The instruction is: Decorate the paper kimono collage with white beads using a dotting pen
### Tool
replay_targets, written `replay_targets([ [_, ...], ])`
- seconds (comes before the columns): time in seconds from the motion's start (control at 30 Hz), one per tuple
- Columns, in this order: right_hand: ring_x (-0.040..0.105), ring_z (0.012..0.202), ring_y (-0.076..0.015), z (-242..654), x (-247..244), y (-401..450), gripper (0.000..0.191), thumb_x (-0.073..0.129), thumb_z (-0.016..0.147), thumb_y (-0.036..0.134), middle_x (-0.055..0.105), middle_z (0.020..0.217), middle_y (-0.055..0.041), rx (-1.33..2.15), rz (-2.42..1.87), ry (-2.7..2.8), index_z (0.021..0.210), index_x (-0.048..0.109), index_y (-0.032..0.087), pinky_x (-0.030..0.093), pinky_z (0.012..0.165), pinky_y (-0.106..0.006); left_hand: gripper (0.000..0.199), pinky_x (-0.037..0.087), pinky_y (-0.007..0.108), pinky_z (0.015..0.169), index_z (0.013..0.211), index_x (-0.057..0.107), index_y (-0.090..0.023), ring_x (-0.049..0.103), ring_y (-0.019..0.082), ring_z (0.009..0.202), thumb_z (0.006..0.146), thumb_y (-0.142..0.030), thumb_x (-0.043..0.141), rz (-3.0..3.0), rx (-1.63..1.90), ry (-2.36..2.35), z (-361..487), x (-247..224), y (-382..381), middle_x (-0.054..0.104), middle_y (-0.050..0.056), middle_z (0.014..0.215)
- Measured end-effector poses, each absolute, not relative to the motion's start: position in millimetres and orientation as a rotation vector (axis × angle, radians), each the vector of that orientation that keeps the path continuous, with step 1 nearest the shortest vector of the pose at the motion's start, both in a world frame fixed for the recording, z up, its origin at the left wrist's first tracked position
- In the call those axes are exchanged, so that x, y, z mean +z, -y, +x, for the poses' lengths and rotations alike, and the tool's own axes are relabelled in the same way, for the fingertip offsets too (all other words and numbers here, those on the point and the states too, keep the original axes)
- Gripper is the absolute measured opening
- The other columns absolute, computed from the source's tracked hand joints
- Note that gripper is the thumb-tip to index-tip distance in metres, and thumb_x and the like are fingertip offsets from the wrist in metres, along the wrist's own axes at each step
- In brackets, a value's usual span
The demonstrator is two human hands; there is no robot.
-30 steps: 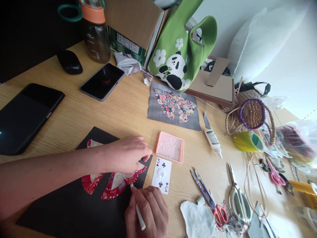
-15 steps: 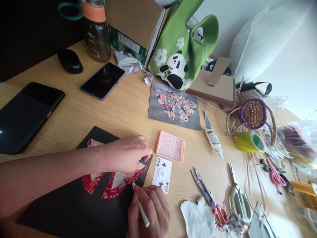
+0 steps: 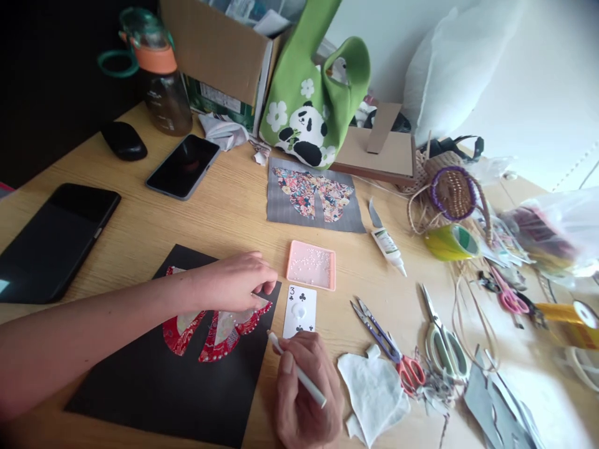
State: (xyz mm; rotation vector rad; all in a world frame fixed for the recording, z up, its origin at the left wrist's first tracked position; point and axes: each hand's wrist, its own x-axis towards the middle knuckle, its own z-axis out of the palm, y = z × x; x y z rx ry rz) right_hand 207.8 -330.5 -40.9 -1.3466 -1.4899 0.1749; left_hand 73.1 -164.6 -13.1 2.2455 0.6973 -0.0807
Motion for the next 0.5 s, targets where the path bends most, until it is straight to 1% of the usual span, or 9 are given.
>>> replay_targets([
  [0.1,0.067,0.068,-0.0174,216,-43,331,0.019,0.055,0.091,0.005,0.068,0.074,-0.0029,0.162,-1.387,1.365,0.092,0.069,0.017,0.054,0.060,-0.034,0.008,0.040,0.028,0.070,0.084,0.066,-0.019,0.058,0.020,0.088,0.077,-0.015,0.069,2.243,-0.126,-0.702,72,-6,163,0.068,0.002,0.081],
  [0.2,0.068,0.069,-0.0163,221,-42,330,0.018,0.055,0.094,0.010,0.069,0.073,-0.0035,0.211,-1.443,1.254,0.088,0.071,0.017,0.053,0.058,-0.030,0.013,0.041,0.027,0.072,0.090,0.069,-0.019,0.060,0.018,0.089,0.080,-0.012,0.064,2.249,-0.164,-0.710,71,0,162,0.070,0.002,0.082],
  [0.27,0.068,0.068,-0.0148,222,-39,329,0.018,0.056,0.094,0.013,0.070,0.073,-0.0031,0.238,-1.450,1.181,0.085,0.071,0.017,0.054,0.056,-0.027,0.019,0.042,0.027,0.074,0.094,0.070,-0.018,0.061,0.018,0.090,0.081,-0.010,0.059,2.267,-0.172,-0.723,70,4,162,0.071,0.003,0.086],
  [0.37,0.069,0.064,-0.0131,222,-37,325,0.015,0.060,0.093,0.019,0.071,0.075,-0.0026,0.237,-1.443,1.041,0.084,0.072,0.016,0.057,0.054,-0.024,0.020,0.044,0.028,0.078,0.099,0.070,-0.018,0.063,0.018,0.093,0.086,-0.013,0.056,2.304,-0.169,-0.735,68,10,160,0.073,0.005,0.096],
  [0.5,0.071,0.059,-0.0133,221,-36,322,0.012,0.065,0.089,0.024,0.071,0.078,-0.0032,0.273,-1.459,0.906,0.084,0.071,0.015,0.059,0.051,-0.023,0.023,0.045,0.030,0.085,0.101,0.071,-0.018,0.064,0.019,0.099,0.091,-0.015,0.051,2.355,-0.144,-0.730,60,24,161,0.074,0.006,0.103],
])
